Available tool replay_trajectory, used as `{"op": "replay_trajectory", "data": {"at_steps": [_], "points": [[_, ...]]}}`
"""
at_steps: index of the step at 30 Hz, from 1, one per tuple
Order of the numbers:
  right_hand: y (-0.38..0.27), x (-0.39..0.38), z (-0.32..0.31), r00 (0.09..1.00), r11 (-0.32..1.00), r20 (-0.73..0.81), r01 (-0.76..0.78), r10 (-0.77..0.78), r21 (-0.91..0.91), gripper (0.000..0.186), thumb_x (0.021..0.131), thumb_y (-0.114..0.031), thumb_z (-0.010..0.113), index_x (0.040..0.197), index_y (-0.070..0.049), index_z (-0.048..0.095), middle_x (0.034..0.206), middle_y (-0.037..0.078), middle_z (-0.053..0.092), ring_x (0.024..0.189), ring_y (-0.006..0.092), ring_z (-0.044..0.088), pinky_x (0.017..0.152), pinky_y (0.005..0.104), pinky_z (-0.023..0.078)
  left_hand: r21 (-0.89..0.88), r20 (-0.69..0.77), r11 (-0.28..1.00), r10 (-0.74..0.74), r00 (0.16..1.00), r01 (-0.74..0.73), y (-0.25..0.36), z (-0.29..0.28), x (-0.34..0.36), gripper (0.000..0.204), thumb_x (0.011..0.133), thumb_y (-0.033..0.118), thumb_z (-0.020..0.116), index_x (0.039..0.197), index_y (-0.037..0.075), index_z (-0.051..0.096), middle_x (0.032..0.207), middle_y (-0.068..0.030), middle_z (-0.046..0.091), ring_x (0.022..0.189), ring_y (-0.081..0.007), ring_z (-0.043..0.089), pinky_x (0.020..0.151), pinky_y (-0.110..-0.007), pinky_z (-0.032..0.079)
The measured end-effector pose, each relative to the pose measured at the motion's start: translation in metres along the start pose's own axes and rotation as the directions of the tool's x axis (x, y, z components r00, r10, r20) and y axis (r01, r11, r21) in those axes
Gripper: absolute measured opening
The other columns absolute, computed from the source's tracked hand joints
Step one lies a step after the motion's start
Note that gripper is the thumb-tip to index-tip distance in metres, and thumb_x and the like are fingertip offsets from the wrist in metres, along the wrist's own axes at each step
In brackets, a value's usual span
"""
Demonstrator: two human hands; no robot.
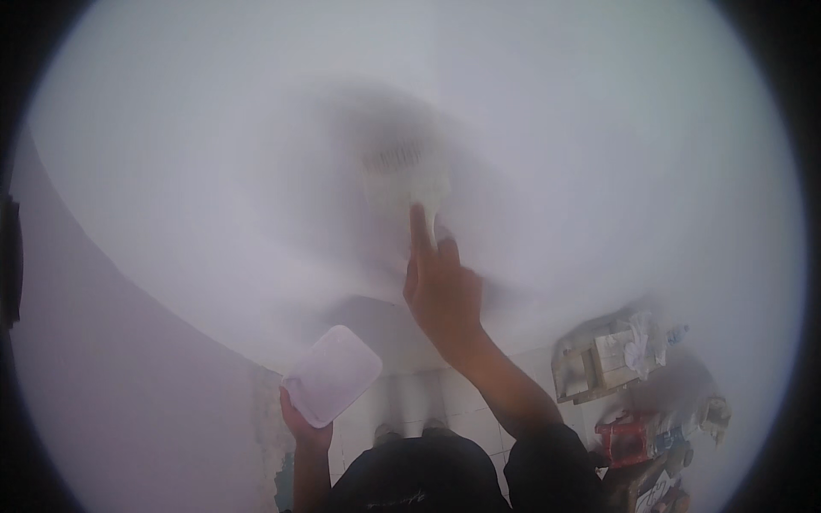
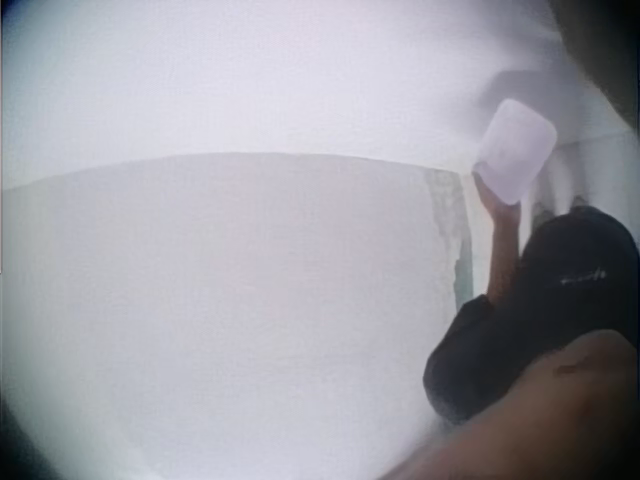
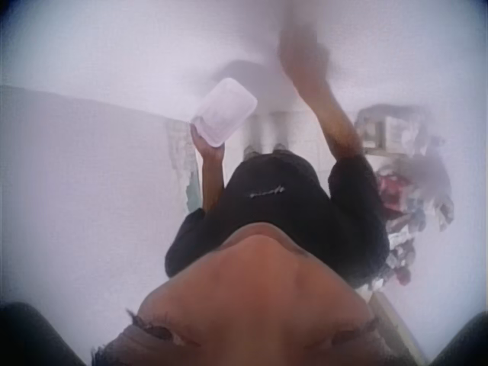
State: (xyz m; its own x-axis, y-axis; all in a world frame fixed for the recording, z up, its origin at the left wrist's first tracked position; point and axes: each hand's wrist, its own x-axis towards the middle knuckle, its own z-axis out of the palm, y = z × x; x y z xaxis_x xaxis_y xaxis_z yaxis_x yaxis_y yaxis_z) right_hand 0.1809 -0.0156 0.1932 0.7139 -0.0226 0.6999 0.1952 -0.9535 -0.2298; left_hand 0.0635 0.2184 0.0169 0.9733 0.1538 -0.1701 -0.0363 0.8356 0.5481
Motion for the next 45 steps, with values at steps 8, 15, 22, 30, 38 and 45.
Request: {"op": "replay_trajectory", "data": {"at_steps": [8, 15, 22, 30, 38, 45], "points": [[-0.010, -0.003, -0.061, 0.985, 1.000, 0.173, 0.027, -0.026, -0.001, 0.053, 0.090, -0.008, 0.058, 0.141, -0.014, 0.051, 0.065, 0.010, 0.051, 0.054, 0.0286, 0.056, 0.053, 0.0398, 0.048, -0.018, -0.017, 1.000, -0.008, 1.000, 0.007, 0.001, -0.002, -0.003, 0.060, 0.103, 0.049, 0.029, 0.144, 0.006, 0.039, 0.142, -0.0113, 0.049, 0.133, -0.0295, 0.046, 0.111, -0.045, 0.035], [-0.034, 0.061, -0.057, 0.986, 0.999, -0.161, 0.040, -0.037, 0.019, 0.055, 0.091, -0.011, 0.057, 0.145, -0.016, 0.047, 0.069, 0.009, 0.053, 0.053, 0.0274, 0.055, 0.051, 0.0392, 0.049, 0.014, -0.013, 1.000, -0.019, 1.000, 0.019, 0.001, -0.003, 0.003, 0.061, 0.103, 0.050, 0.029, 0.144, 0.007, 0.038, 0.141, -0.0110, 0.049, 0.132, -0.0291, 0.046, 0.111, -0.045, 0.035], [-0.011, -0.018, -0.020, 0.951, 0.988, 0.300, -0.025, 0.070, -0.152, 0.057, 0.090, -0.016, 0.057, 0.146, -0.017, 0.044, 0.075, 0.013, 0.056, 0.055, 0.0319, 0.060, 0.051, 0.0459, 0.051, 0.009, -0.026, 0.999, -0.040, 0.999, 0.040, -0.005, 0.002, 0.004, 0.063, 0.102, 0.051, 0.028, 0.144, 0.006, 0.038, 0.141, -0.0111, 0.049, 0.132, -0.0292, 0.046, 0.111, -0.045, 0.035], [-0.016, 0.010, -0.059, 0.864, 0.999, 0.502, -0.019, 0.041, -0.047, 0.040, 0.090, -0.017, 0.057, 0.130, -0.010, 0.060, 0.076, 0.021, 0.065, 0.070, 0.0409, 0.065, 0.068, 0.0495, 0.053, 0.008, -0.002, 1.000, -0.025, 1.000, 0.025, -0.003, -0.005, 0.006, 0.062, 0.103, 0.051, 0.028, 0.145, 0.006, 0.037, 0.142, -0.0114, 0.048, 0.133, -0.0295, 0.045, 0.111, -0.045, 0.035], [-0.044, 0.075, -0.122, 0.993, 0.994, 0.062, 0.095, -0.099, 0.059, 0.032, 0.089, -0.013, 0.061, 0.119, -0.006, 0.068, 0.083, 0.022, 0.069, 0.072, 0.0379, 0.066, 0.072, 0.0432, 0.053, -0.001, -0.008, 1.000, -0.016, 1.000, 0.016, -0.003, 0.001, 0.006, 0.061, 0.103, 0.050, 0.027, 0.144, 0.006, 0.039, 0.142, -0.0117, 0.049, 0.132, -0.0297, 0.046, 0.110, -0.045, 0.036], [-0.053, 0.070, -0.085, 0.977, 0.991, -0.170, 0.118, -0.128, -0.067, 0.044, 0.091, -0.010, 0.059, 0.135, -0.011, 0.058, 0.067, 0.011, 0.057, 0.047, 0.0262, 0.055, 0.052, 0.0378, 0.049, 0.003, -0.033, 1.000, -0.016, 0.999, 0.016, -0.003, -0.001, 0.002, 0.061, 0.103, 0.050, 0.027, 0.144, 0.007, 0.039, 0.142, -0.0117, 0.049, 0.132, -0.0300, 0.046, 0.110, -0.045, 0.037]]}}
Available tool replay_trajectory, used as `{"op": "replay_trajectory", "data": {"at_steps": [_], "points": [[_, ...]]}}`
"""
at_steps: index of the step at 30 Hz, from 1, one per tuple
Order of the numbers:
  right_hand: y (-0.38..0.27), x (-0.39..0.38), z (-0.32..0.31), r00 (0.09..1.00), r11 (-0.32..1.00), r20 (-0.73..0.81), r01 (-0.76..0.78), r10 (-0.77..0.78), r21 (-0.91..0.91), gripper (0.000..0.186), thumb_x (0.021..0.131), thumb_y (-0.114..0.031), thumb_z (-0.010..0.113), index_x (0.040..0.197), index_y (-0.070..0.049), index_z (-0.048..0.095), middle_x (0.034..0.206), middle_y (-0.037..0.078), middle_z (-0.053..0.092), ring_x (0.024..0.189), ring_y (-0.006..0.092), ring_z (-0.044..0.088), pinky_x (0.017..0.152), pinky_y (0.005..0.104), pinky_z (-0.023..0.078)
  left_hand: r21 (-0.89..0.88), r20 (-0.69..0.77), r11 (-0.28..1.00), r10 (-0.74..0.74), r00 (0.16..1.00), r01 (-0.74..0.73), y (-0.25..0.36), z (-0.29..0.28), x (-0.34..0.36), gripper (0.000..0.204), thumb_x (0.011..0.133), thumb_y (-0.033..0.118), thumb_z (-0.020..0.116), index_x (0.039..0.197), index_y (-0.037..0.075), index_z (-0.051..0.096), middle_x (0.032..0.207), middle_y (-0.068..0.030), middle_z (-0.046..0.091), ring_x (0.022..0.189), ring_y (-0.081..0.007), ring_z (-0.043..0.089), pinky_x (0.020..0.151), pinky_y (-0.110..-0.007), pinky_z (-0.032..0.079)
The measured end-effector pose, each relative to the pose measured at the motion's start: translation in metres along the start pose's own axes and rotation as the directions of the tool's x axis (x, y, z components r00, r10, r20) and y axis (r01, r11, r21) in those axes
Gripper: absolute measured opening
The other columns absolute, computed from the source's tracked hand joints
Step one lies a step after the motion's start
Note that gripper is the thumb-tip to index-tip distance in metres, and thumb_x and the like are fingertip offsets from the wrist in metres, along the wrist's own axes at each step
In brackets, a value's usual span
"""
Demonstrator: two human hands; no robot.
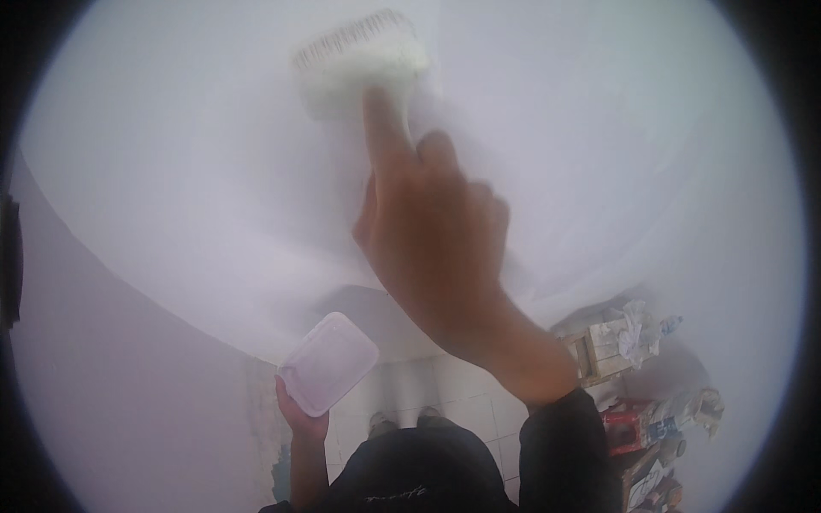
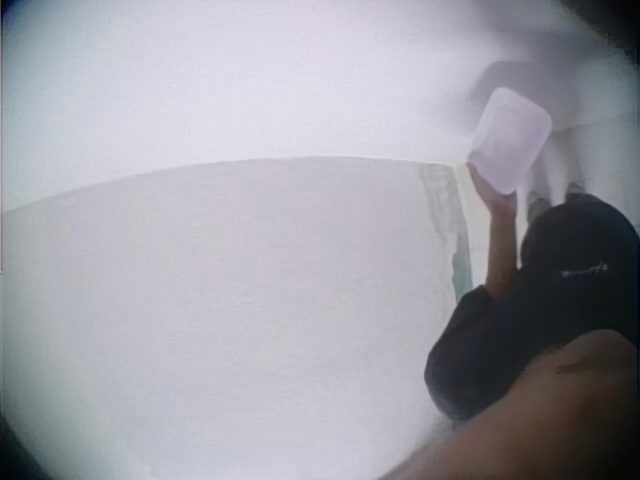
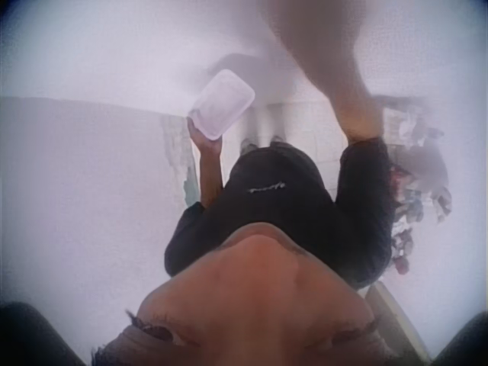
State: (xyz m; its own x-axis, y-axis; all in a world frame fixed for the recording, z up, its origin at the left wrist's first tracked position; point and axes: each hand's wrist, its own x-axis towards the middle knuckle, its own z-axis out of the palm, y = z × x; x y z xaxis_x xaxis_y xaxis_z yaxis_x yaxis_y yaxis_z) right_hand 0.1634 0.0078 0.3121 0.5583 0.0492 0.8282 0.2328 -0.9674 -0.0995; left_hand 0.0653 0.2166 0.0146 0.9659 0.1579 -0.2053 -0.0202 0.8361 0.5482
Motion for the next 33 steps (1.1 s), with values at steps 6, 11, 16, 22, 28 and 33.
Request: {"op": "replay_trajectory", "data": {"at_steps": [6, 11, 16, 22, 28, 33], "points": [[0.029, -0.074, 0.069, 0.989, 0.998, 0.134, -0.049, 0.054, -0.041, 0.063, 0.087, -0.009, 0.060, 0.147, -0.015, 0.043, 0.070, 0.007, 0.049, 0.041, 0.0225, 0.048, 0.037, 0.0361, 0.043, 0.003, 0.010, 1.000, -0.012, 1.000, 0.012, -0.004, 0.003, 0.011, 0.060, 0.103, 0.050, 0.027, 0.144, 0.007, 0.038, 0.143, -0.0116, 0.048, 0.133, -0.0297, 0.046, 0.110, -0.046, 0.037], [0.027, -0.124, 0.073, 0.906, 0.987, 0.409, -0.048, 0.106, -0.151, 0.063, 0.085, -0.012, 0.061, 0.146, -0.016, 0.043, 0.073, 0.010, 0.052, 0.044, 0.0266, 0.054, 0.040, 0.0389, 0.046, -0.003, -0.011, 1.000, -0.001, 1.000, 0.001, -0.002, -0.010, -0.004, 0.061, 0.103, 0.050, 0.027, 0.145, 0.007, 0.038, 0.143, -0.0114, 0.048, 0.133, -0.0298, 0.045, 0.110, -0.046, 0.036], [0.040, -0.143, 0.067, 0.741, 0.985, 0.655, -0.050, 0.149, -0.168, 0.055, 0.086, -0.018, 0.060, 0.140, -0.014, 0.051, 0.074, 0.016, 0.059, 0.056, 0.0331, 0.064, 0.049, 0.0449, 0.051, -0.008, -0.003, 1.000, -0.002, 1.000, 0.002, 0.001, -0.005, -0.006, 0.061, 0.103, 0.050, 0.026, 0.145, 0.007, 0.038, 0.143, -0.0115, 0.048, 0.133, -0.0302, 0.046, 0.111, -0.046, 0.036], [0.039, -0.081, 0.027, 0.713, 0.991, 0.689, -0.076, 0.128, -0.106, 0.040, 0.088, -0.019, 0.058, 0.128, -0.012, 0.062, 0.078, 0.019, 0.068, 0.073, 0.0379, 0.067, 0.068, 0.0483, 0.054, -0.024, 0.008, 1.000, -0.007, 1.000, 0.008, -0.001, -0.005, -0.007, 0.061, 0.103, 0.050, 0.026, 0.145, 0.006, 0.038, 0.143, -0.0121, 0.048, 0.133, -0.0303, 0.046, 0.111, -0.046, 0.036], [0.011, -0.005, -0.019, 0.915, 1.000, 0.404, 0.000, -0.002, 0.004, 0.030, 0.089, -0.015, 0.060, 0.117, -0.009, 0.069, 0.075, 0.018, 0.066, 0.067, 0.0353, 0.065, 0.067, 0.0448, 0.053, -0.007, 0.016, 1.000, -0.003, 1.000, 0.004, -0.001, -0.007, -0.004, 0.061, 0.103, 0.050, 0.026, 0.144, 0.006, 0.038, 0.142, -0.0118, 0.049, 0.132, -0.0301, 0.046, 0.110, -0.046, 0.036], [-0.003, 0.030, -0.020, 0.982, 0.982, 0.005, 0.188, -0.188, -0.010, 0.036, 0.085, -0.009, 0.064, 0.121, -0.013, 0.068, 0.065, 0.010, 0.059, 0.051, 0.0274, 0.058, 0.050, 0.0384, 0.049, -0.023, 0.017, 1.000, -0.006, 1.000, 0.007, 0.000, -0.003, 0.001, 0.061, 0.103, 0.050, 0.027, 0.144, 0.007, 0.039, 0.142, -0.0116, 0.049, 0.132, -0.0298, 0.046, 0.110, -0.046, 0.036]]}}
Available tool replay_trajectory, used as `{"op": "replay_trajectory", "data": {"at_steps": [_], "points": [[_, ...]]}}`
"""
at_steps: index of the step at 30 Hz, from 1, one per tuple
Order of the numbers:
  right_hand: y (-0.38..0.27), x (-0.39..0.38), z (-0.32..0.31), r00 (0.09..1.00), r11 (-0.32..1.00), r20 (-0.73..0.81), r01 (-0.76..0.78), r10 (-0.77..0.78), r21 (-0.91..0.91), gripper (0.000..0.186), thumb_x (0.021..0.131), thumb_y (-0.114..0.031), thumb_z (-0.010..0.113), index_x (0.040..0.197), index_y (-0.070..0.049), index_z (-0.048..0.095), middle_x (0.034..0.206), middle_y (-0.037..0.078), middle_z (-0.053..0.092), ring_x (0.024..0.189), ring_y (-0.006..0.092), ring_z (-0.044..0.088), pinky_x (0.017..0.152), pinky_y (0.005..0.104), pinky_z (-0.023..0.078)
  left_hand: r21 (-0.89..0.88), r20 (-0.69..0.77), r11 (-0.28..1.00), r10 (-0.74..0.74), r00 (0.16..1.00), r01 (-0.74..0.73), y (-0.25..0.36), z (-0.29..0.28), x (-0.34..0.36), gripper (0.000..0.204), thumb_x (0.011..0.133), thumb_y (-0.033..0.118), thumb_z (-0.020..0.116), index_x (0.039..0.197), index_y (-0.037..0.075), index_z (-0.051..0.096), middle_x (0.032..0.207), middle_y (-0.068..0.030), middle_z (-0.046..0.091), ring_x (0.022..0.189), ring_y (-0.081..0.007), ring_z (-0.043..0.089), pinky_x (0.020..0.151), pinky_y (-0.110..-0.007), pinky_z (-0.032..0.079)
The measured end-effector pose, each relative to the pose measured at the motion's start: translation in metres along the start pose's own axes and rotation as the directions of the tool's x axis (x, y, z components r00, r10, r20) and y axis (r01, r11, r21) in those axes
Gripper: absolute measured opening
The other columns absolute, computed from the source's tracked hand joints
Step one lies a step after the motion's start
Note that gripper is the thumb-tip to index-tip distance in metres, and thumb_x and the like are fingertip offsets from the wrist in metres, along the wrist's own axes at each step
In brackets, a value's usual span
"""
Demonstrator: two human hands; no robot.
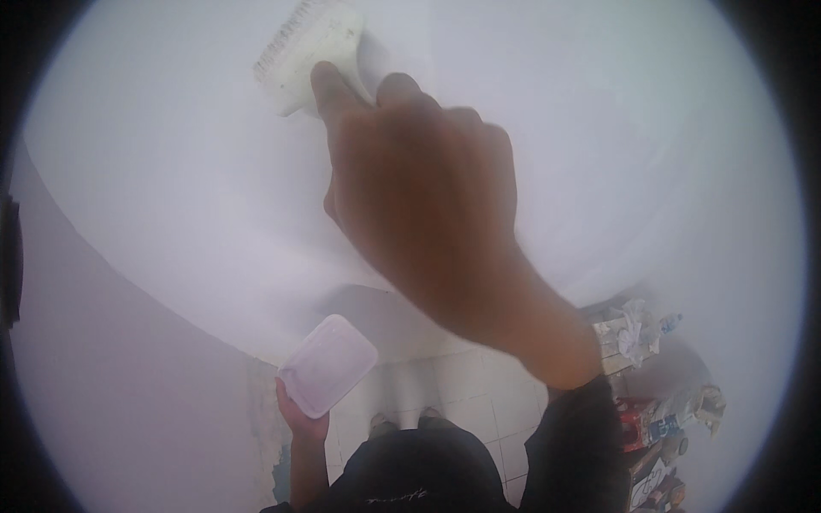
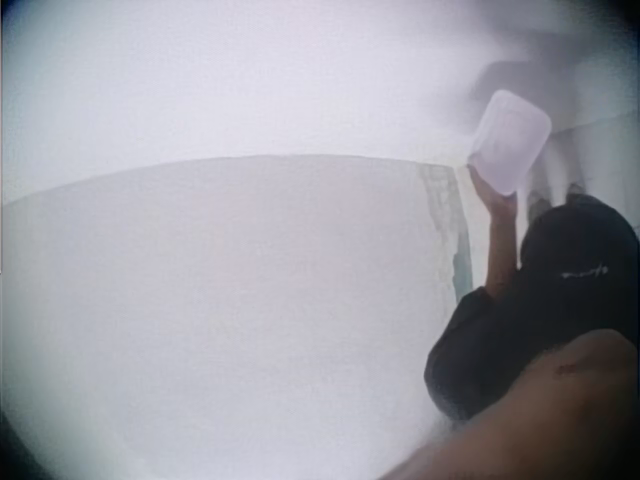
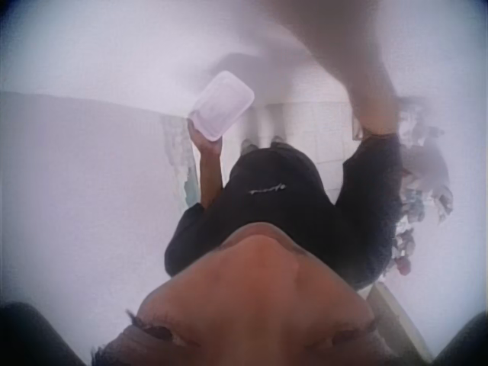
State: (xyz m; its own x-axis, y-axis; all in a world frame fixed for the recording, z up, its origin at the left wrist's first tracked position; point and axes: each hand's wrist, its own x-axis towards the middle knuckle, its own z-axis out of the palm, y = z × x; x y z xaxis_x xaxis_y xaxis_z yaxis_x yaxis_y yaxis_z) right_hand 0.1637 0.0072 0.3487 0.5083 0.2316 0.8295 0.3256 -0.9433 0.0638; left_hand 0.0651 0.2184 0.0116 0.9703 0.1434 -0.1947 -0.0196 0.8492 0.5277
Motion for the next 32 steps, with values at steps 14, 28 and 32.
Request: {"op": "replay_trajectory", "data": {"at_steps": [14, 28, 32], "points": [[0.071, -0.132, 0.076, 0.931, 0.968, 0.364, 0.127, -0.041, -0.216, 0.067, 0.079, -0.009, 0.064, 0.143, -0.021, 0.049, 0.081, 0.008, 0.053, 0.040, 0.0187, 0.050, 0.035, 0.0304, 0.039, 0.021, -0.013, 1.000, 0.022, 1.000, -0.022, -0.004, -0.008, -0.007, 0.061, 0.103, 0.051, 0.027, 0.144, 0.007, 0.039, 0.142, -0.0109, 0.049, 0.132, -0.0294, 0.046, 0.110, -0.046, 0.036], [0.044, -0.062, 0.000, 0.815, 0.957, 0.572, 0.231, -0.092, -0.175, 0.037, 0.088, -0.018, 0.062, 0.124, -0.016, 0.065, 0.072, 0.012, 0.062, 0.055, 0.0303, 0.062, 0.051, 0.0416, 0.049, 0.023, 0.002, 0.999, 0.047, 0.999, -0.047, -0.001, -0.014, -0.016, 0.062, 0.102, 0.052, 0.029, 0.144, 0.007, 0.039, 0.142, -0.0114, 0.049, 0.133, -0.0299, 0.046, 0.111, -0.046, 0.036], [0.024, -0.022, -0.017, 0.880, 0.984, 0.475, 0.063, 0.024, -0.166, 0.038, 0.087, -0.018, 0.065, 0.124, -0.015, 0.065, 0.072, 0.010, 0.063, 0.061, 0.0318, 0.064, 0.058, 0.0452, 0.051, 0.014, -0.002, 0.999, 0.040, 0.999, -0.040, -0.001, -0.004, -0.005, 0.062, 0.102, 0.052, 0.030, 0.144, 0.007, 0.039, 0.142, -0.0116, 0.049, 0.133, -0.0300, 0.046, 0.111, -0.046, 0.035]]}}
